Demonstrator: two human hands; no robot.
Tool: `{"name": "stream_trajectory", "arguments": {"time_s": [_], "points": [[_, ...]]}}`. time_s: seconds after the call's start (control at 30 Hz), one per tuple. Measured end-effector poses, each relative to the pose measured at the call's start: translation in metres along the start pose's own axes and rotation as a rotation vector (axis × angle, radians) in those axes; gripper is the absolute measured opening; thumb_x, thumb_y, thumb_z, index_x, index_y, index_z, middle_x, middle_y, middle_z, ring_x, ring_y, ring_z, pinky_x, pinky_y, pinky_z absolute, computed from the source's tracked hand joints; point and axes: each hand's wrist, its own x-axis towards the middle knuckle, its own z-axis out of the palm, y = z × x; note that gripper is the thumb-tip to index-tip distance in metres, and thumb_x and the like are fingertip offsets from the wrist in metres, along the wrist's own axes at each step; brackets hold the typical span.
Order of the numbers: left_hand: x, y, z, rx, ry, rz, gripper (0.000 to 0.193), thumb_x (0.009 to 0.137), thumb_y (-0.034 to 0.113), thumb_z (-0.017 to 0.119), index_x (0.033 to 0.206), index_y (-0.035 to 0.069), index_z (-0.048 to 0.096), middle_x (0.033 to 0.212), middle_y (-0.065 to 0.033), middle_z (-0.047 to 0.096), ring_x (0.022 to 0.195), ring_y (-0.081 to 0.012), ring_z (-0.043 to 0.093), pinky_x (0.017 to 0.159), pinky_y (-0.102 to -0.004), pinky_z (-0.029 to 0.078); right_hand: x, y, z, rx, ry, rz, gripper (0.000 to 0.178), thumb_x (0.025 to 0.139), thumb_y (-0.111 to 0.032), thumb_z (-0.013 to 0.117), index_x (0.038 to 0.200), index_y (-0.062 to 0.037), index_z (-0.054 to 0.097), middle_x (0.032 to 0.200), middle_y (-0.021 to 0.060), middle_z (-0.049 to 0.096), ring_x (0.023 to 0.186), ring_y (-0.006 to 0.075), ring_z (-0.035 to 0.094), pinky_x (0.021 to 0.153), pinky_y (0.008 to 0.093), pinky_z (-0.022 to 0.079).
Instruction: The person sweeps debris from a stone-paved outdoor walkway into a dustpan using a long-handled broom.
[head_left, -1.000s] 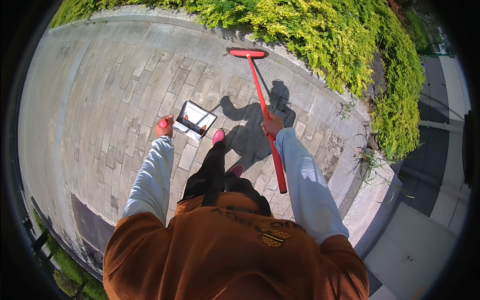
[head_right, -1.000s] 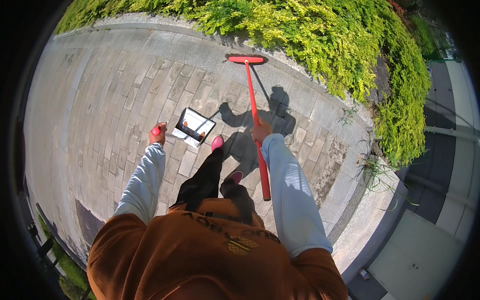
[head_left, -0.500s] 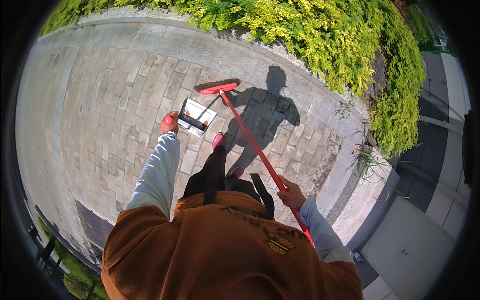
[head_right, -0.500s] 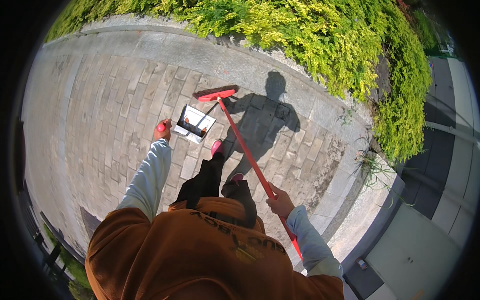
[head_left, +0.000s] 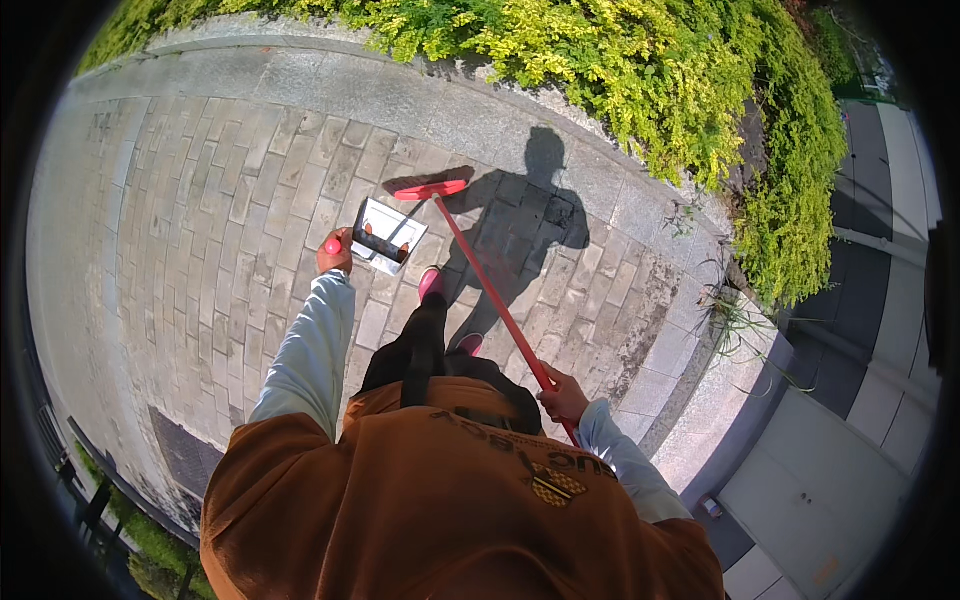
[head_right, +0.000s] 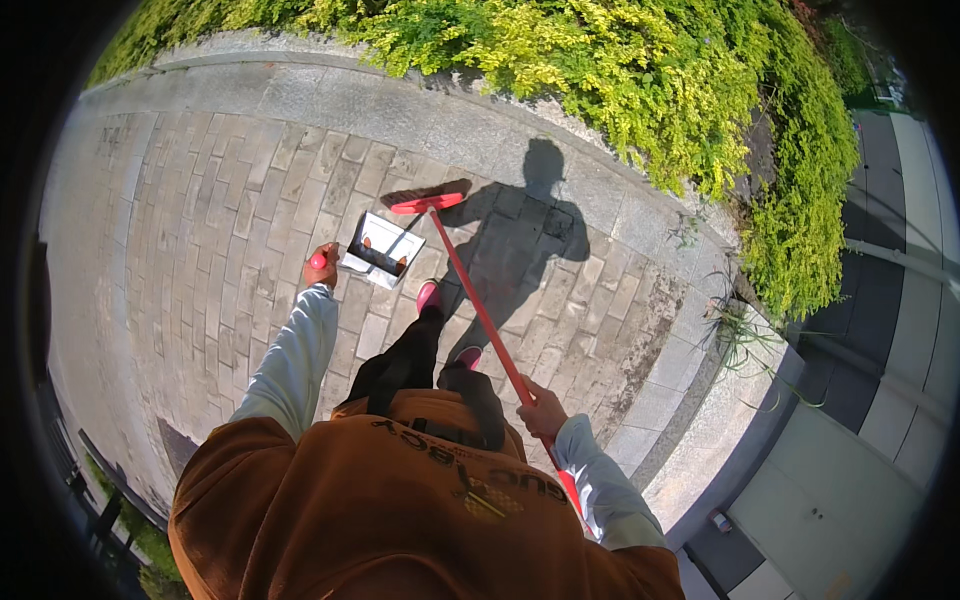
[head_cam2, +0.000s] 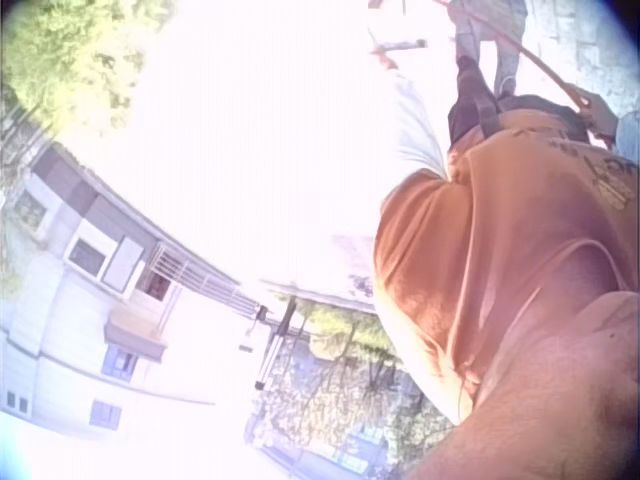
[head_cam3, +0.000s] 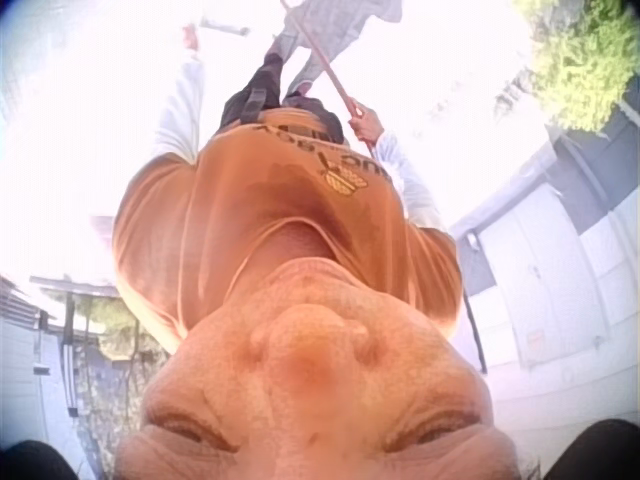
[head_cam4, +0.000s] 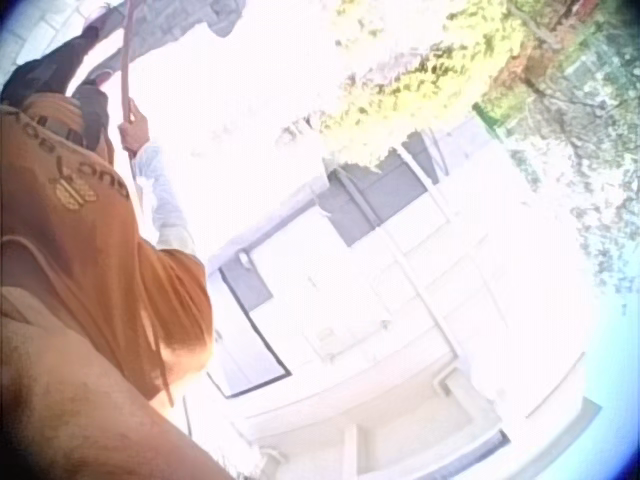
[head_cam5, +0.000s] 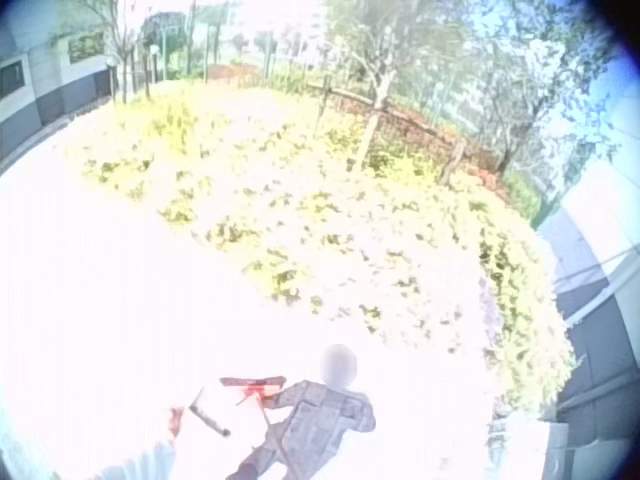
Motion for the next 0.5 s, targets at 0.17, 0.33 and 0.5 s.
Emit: {"name": "stream_trajectory", "arguments": {"time_s": [0.17,0.33,0.5], "points": [[0.012,-0.033,0.01,-0.097,0.003,0.033,0.02,0.082,0.023,0.059,0.088,0.004,0.063,0.07,-0.0017,0.059,0.067,-0.0097,0.052,0.065,-0.0246,0.043,-0.036,0.076,0.001,-0.118,-0.063,-0.391,0.068,0.074,-0.003,0.053,0.135,-0.0162,0.028,0.06,0.0006,0.05,0.044,0.0064,0.043,0.041,0.0224,0.036],[0.014,-0.022,0.014,-0.002,-0.031,0.077,0.026,0.082,0.027,0.059,0.091,0.003,0.062,0.07,-0.0025,0.059,0.065,-0.01,0.053,0.063,-0.0238,0.043,-0.018,-0.009,0.0,-0.198,0.093,-0.13,0.067,0.073,-0.004,0.051,0.135,-0.0143,0.027,0.059,0.0014,0.048,0.045,0.0075,0.043,0.042,0.0234,0.037],[0.021,-0.017,0.016,0.016,-0.099,0.094,0.025,0.082,0.026,0.058,0.09,0.003,0.062,0.069,-0.0016,0.058,0.065,-0.0088,0.052,0.063,-0.0243,0.043,0.003,-0.004,-0.025,-0.048,0.222,-0.197,0.069,0.072,-0.006,0.051,0.135,-0.0154,0.027,0.055,0.0017,0.046,0.04,0.0087,0.041,0.038,0.0253,0.035]]}}
